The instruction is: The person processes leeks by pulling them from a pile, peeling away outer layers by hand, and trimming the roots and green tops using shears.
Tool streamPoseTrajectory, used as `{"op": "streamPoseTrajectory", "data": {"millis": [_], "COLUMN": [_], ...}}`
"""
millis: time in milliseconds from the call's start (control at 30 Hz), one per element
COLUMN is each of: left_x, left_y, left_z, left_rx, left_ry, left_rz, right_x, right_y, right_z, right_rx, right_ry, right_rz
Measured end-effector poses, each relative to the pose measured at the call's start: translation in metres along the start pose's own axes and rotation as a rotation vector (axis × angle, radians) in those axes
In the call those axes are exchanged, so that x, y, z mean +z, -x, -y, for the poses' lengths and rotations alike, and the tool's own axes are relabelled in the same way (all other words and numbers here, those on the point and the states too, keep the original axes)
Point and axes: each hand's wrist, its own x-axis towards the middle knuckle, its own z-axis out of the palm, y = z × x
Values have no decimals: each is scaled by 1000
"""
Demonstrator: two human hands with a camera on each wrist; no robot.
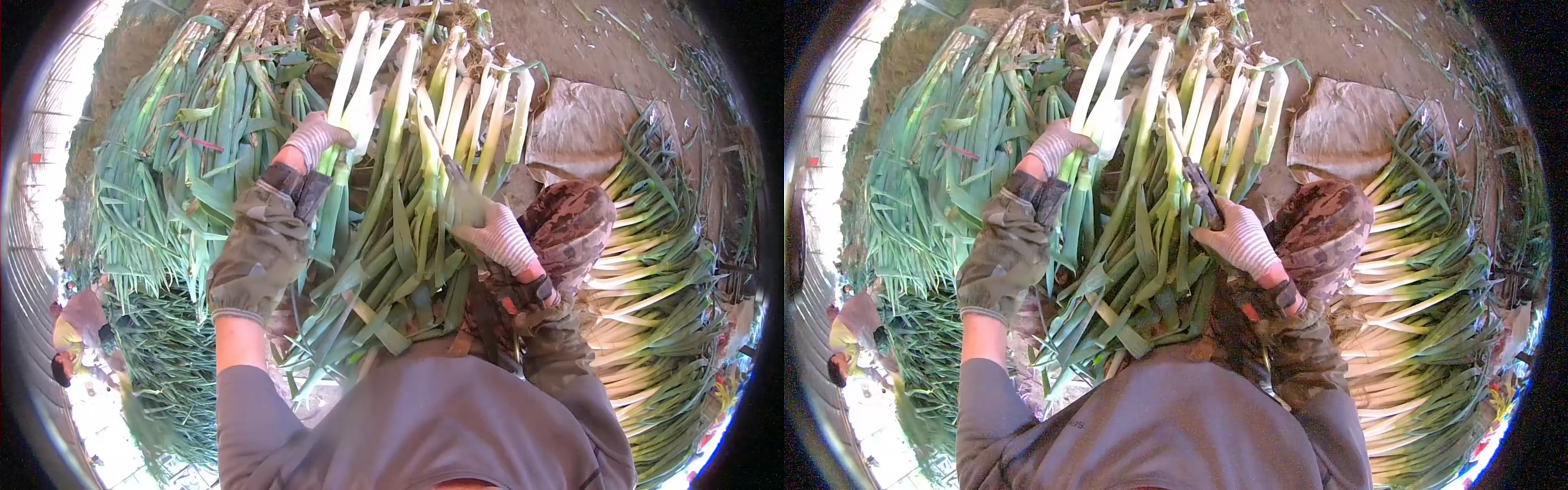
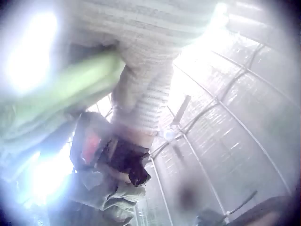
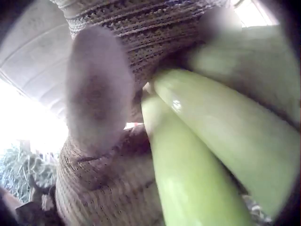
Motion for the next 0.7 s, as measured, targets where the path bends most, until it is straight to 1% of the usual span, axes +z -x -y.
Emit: {"op": "streamPoseTrajectory", "data": {"millis": [100, 133, 167, 233, 267, 333, 367, 400, 500, 533, 633, 667, 700], "left_x": [32, 40, 53, 73, 76, 75, 71, 69, 69, 67, 67, 67, 67], "left_y": [12, 4, -9, -61, -71, -68, -66, -67, -67, -73, -78, -76, -75], "left_z": [-10, 4, 15, 39, 50, 50, 50, 51, 57, 67, 66, 66, 65], "left_rx": [25, 86, 162, 31, 7, -3, -9, -59, -2, 99, 61, 79, 100], "left_ry": [-93, 16, -159, -528, -411, -448, -470, -381, -455, -393, -442, -435, -429], "left_rz": [-55, 34, -49, -205, -172, -158, -154, -162, -131, -105, -58, -44, -28], "right_x": [6, 5, 4, -2, -3, -8, -9, -11, -12, -11, -10, -10, -11], "right_y": [-14, -12, -10, -9, -9, -2, -1, 0, -1, -2, -2, -8, -13], "right_z": [-3, 7, 9, 10, 1, -6, -11, -14, -11, -7, 10, 7, 4], "right_rx": [-123, -121, -117, -113, -128, -38, -23, -8, 55, 32, -47, -55, -41], "right_ry": [5, -86, -78, -51, -15, -70, -97, -124, -92, -81, -96, -34, -50], "right_rz": [-88, -98, -96, -95, -118, -113, -117, -120, -71, -66, -77, -72, -72]}}
